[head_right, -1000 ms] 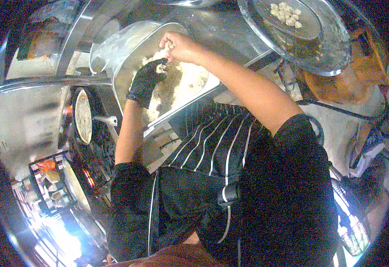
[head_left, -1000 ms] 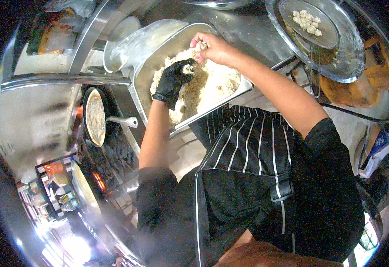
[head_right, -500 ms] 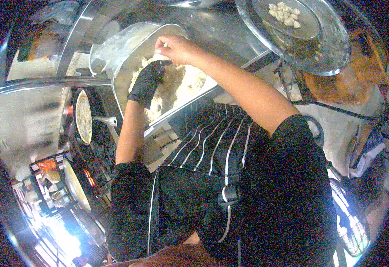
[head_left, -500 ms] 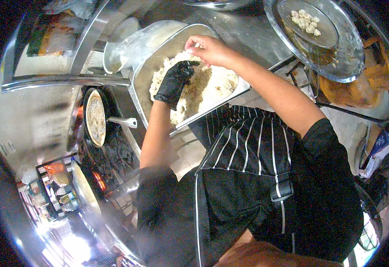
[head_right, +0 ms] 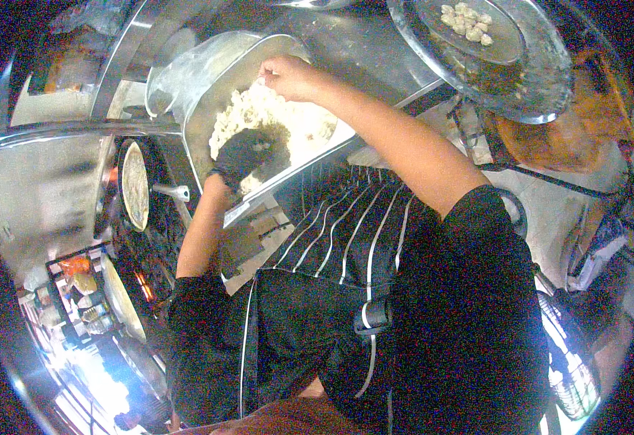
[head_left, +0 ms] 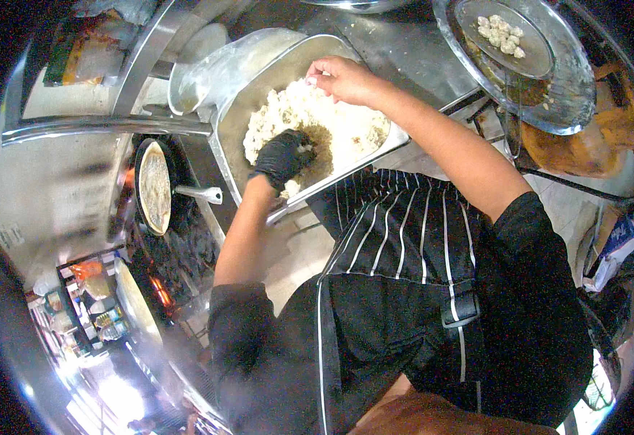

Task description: The person repeatedly scoops dough from a metal tray, rolls it into small balls between their hands, and places them on a metal plate. They then use a strainer to transfer the shaped dough balls into a pan of hot oil on the stove.

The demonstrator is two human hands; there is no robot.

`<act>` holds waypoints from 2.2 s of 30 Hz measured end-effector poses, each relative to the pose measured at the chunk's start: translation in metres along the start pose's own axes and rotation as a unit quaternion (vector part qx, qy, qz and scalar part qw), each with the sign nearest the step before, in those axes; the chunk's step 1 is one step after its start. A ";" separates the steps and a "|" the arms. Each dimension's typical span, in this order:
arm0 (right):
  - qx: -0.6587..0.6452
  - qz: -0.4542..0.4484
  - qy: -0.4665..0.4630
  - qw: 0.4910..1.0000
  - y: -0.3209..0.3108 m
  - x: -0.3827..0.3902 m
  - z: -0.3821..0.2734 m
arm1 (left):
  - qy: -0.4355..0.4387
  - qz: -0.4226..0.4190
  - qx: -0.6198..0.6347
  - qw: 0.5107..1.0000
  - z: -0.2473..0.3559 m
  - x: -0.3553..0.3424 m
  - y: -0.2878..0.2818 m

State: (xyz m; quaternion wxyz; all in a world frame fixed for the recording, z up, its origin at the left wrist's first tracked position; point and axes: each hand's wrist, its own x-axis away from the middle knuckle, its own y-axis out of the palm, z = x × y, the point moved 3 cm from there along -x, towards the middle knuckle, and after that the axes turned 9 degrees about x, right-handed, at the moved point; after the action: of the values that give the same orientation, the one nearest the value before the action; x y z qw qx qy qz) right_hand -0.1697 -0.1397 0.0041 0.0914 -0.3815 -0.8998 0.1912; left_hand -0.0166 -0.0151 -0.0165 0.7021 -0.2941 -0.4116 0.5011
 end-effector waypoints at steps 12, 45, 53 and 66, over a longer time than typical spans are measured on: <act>-0.102 -0.006 0.009 0.995 -0.001 -0.008 0.014 | -0.029 0.147 0.564 0.812 0.022 -0.027 -0.056; -0.184 -0.043 -0.017 0.982 -0.008 0.008 -0.006 | -0.058 0.124 0.726 0.673 -0.008 -0.058 -0.023; -0.218 0.005 0.017 0.976 -0.002 0.000 0.004 | -0.061 0.214 0.694 0.685 0.005 -0.066 -0.021; -0.060 0.072 -0.027 0.995 -0.003 -0.003 0.005 | -0.107 0.348 0.652 0.665 0.000 -0.065 -0.030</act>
State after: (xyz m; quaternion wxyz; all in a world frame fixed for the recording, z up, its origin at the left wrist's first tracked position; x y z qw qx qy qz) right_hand -0.1714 -0.1448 0.0011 0.0300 -0.4446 -0.8819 0.1535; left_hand -0.0129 -0.0861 -0.0096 0.4401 0.1729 0.0807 0.8775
